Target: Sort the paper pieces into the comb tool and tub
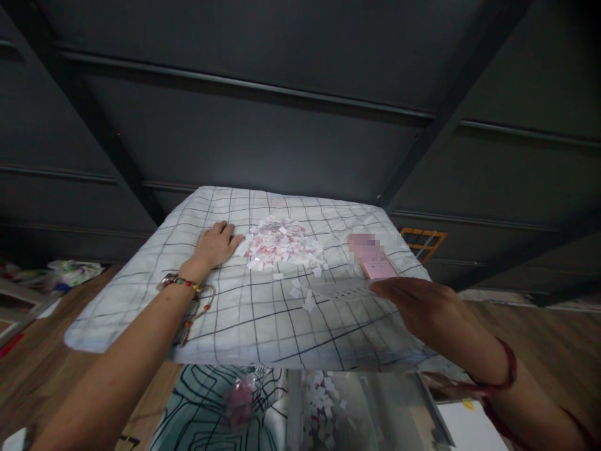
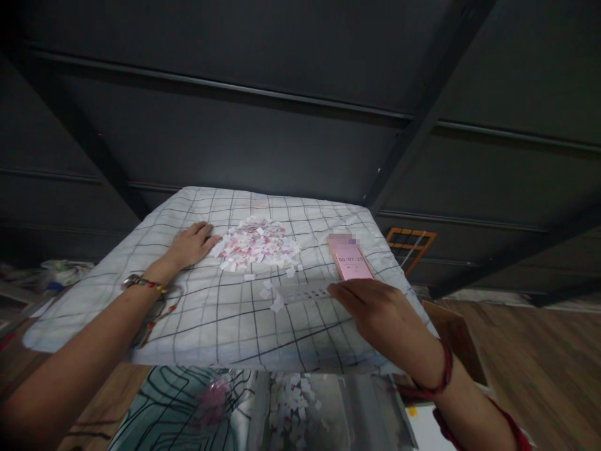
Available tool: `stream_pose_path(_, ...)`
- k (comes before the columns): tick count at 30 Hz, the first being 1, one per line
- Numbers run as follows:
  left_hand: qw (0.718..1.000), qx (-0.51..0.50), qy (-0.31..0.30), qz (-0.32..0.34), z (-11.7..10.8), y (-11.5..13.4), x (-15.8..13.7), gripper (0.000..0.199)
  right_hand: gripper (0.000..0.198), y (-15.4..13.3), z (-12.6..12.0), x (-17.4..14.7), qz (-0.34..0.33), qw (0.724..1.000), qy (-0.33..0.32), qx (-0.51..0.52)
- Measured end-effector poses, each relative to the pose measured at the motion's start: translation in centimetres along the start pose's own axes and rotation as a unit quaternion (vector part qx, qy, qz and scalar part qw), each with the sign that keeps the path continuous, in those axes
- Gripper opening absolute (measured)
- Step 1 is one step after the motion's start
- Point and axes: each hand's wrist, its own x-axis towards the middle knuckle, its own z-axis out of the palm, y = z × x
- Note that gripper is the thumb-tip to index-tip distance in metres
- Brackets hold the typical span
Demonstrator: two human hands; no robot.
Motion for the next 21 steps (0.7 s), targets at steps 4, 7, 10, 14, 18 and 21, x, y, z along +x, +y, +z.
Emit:
stream_pose_path(4, 1.0, 0.0, 0.001, 0.005, -0.1, 0.1, -0.1, 0.055, 0.044, 0.0, -0.1, -0.5, -0.008, 1.0, -0.008, 0.007)
stream_pose_path(7, 1.0, 0.009, -0.005, 0.0, -0.3, 0.3, -0.1, 0.055, 0.043, 0.2, -0.7, -1.4, 0.006, 0.999, -0.021, 0.041)
stream_pose_path(10, 1.0, 0.008, -0.013, -0.005, -0.5, 0.4, -0.1, 0.056, 0.042, 0.0, -0.9, -1.4, 0.022, 0.998, -0.02, 0.058)
stream_pose_path(14, 1.0, 0.008, -0.007, 0.002, -0.4, 0.3, 0.0, 0.056, 0.042, -0.5, -0.8, -0.5, 0.009, 0.998, -0.021, 0.065)
stream_pose_path(18, 1.0, 0.017, -0.009, 0.006, -0.3, 0.2, 0.1, 0.058, 0.045, -0.6, -1.5, -0.8, -0.008, 0.996, -0.019, 0.083)
stream_pose_path(21, 1.0, 0.025, -0.012, 0.012, -0.4, 0.2, 0.1, 0.055, 0.046, -0.6, -2.6, -1.8, -0.008, 0.993, -0.05, 0.107)
